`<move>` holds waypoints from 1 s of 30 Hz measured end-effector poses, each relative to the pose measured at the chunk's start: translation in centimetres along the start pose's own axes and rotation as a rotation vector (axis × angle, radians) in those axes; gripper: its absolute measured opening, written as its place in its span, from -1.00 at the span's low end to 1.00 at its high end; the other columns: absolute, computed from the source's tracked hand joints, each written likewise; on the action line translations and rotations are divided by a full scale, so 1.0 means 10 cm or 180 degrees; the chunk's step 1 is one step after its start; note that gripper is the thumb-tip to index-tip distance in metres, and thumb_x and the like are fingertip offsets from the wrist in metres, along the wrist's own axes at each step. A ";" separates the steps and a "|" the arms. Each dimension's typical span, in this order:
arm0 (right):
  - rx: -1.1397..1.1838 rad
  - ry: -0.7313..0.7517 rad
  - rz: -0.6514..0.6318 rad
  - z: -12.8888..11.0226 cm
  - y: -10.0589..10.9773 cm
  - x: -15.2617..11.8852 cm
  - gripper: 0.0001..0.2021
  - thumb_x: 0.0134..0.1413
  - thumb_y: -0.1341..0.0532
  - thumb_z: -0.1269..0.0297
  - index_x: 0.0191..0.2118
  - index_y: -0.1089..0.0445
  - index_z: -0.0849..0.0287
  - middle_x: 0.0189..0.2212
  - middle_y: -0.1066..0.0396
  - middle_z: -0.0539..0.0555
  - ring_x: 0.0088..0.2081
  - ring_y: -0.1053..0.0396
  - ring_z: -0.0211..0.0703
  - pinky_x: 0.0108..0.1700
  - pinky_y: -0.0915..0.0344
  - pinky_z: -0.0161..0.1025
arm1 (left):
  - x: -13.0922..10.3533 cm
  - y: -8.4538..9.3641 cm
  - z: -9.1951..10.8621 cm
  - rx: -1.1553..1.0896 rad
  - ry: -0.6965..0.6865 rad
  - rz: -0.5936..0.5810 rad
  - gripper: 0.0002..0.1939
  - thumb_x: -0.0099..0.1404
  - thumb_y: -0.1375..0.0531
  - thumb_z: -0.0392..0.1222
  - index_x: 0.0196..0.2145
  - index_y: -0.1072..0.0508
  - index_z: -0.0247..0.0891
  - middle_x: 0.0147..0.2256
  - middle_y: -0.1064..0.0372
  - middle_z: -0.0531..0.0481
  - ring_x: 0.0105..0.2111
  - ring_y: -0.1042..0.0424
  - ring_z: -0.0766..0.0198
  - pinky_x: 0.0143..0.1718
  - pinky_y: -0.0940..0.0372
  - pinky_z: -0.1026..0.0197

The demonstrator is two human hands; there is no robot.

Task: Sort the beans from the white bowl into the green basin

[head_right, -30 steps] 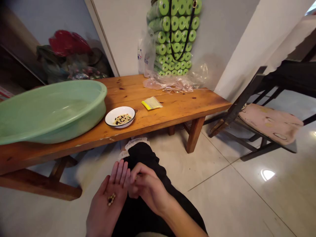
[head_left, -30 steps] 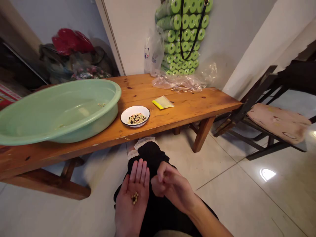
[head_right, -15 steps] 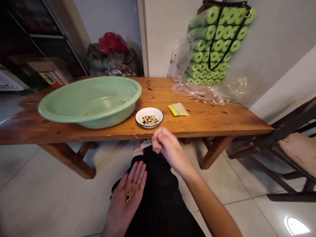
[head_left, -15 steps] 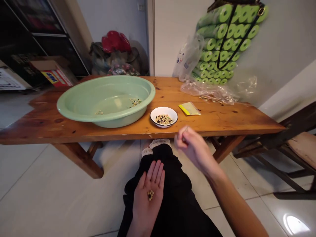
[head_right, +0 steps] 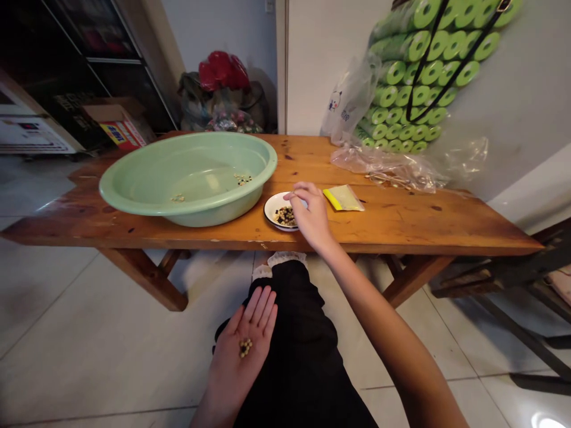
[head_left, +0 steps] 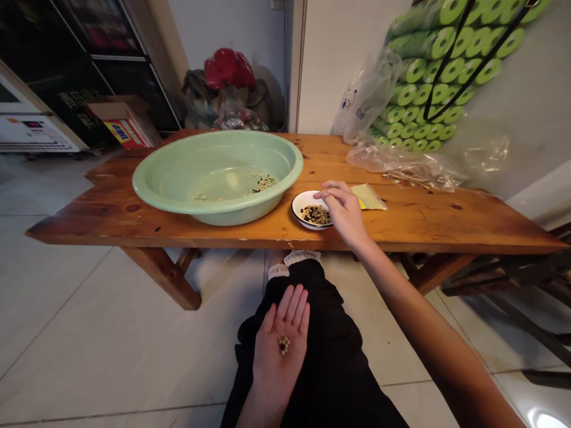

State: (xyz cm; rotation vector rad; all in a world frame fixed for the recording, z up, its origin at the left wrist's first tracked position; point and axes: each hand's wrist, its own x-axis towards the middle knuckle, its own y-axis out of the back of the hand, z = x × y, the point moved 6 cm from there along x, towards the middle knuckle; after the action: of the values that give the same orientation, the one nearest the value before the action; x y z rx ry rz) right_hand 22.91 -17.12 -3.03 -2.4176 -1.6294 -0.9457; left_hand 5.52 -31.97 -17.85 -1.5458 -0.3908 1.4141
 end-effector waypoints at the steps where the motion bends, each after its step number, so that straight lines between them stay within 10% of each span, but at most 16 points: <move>1: 0.0005 0.0000 0.0030 -0.06 0.06 -0.04 -0.81 0.09 -0.14 0.32 -0.48 -0.45 0.16 -0.22 -0.38 0.07 -0.06 -0.29 -0.10 0.12 -0.09 -0.10 | 0.00 -0.02 0.00 0.0007 0.0013 -0.0003 -0.51 0.43 0.17 -0.21 0.24 -0.15 -0.44 0.06 -0.39 -0.28 0.07 -0.37 0.10 0.06 -0.34 0.10; 6: 0.0297 -0.0305 -0.0330 -0.29 0.31 -0.73 -0.77 0.25 -0.06 0.22 -0.16 -0.43 0.13 -0.57 -0.25 -0.09 -0.46 -0.33 -0.26 -0.27 -0.28 -0.25 | 0.06 -0.09 -0.02 0.0051 0.0110 -0.0065 -0.53 0.42 0.14 -0.22 0.22 -0.20 -0.36 0.09 -0.36 -0.23 0.07 -0.37 0.12 0.10 -0.30 0.09; 9: 0.1176 -0.1431 -0.0902 -0.05 0.19 -1.47 -0.72 0.21 -0.14 0.19 0.02 -0.30 0.10 -0.59 -0.29 -0.13 -0.46 -0.35 -0.29 -0.27 -0.28 -0.29 | 0.15 0.01 -0.11 0.0090 0.0305 -0.0088 -0.53 0.42 0.12 -0.20 0.21 -0.21 -0.35 0.11 -0.34 -0.25 0.09 -0.35 0.13 0.12 -0.27 0.10; 15: 0.1625 -0.2212 -0.0821 0.62 -0.23 -2.52 -0.72 0.12 -0.21 0.06 -0.38 -0.26 0.18 -0.67 -0.31 -0.10 -0.60 -0.27 -0.32 -0.42 -0.23 -0.32 | 0.43 0.46 -0.27 0.0213 0.0295 -0.0008 -0.51 0.43 0.16 -0.21 0.24 -0.15 -0.38 0.15 -0.28 -0.25 0.14 -0.29 0.16 0.17 -0.19 0.12; 30: 0.1628 -0.2201 -0.0939 0.93 -0.46 -2.84 -0.75 0.07 -0.26 0.11 -0.35 -0.30 0.19 -0.66 -0.29 -0.12 -0.56 -0.25 -0.33 -0.37 -0.20 -0.32 | 0.87 1.10 -0.39 0.0336 0.0582 -0.0367 -0.50 0.40 0.09 -0.21 0.26 -0.11 -0.29 0.14 -0.28 -0.24 0.17 -0.25 0.19 0.15 -0.18 0.17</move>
State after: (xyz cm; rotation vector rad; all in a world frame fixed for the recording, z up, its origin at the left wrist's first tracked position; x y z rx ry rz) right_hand 16.14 -34.69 -26.71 -2.2696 -2.1211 0.3500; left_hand 7.47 -32.27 -32.28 -1.5273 -0.2851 1.1757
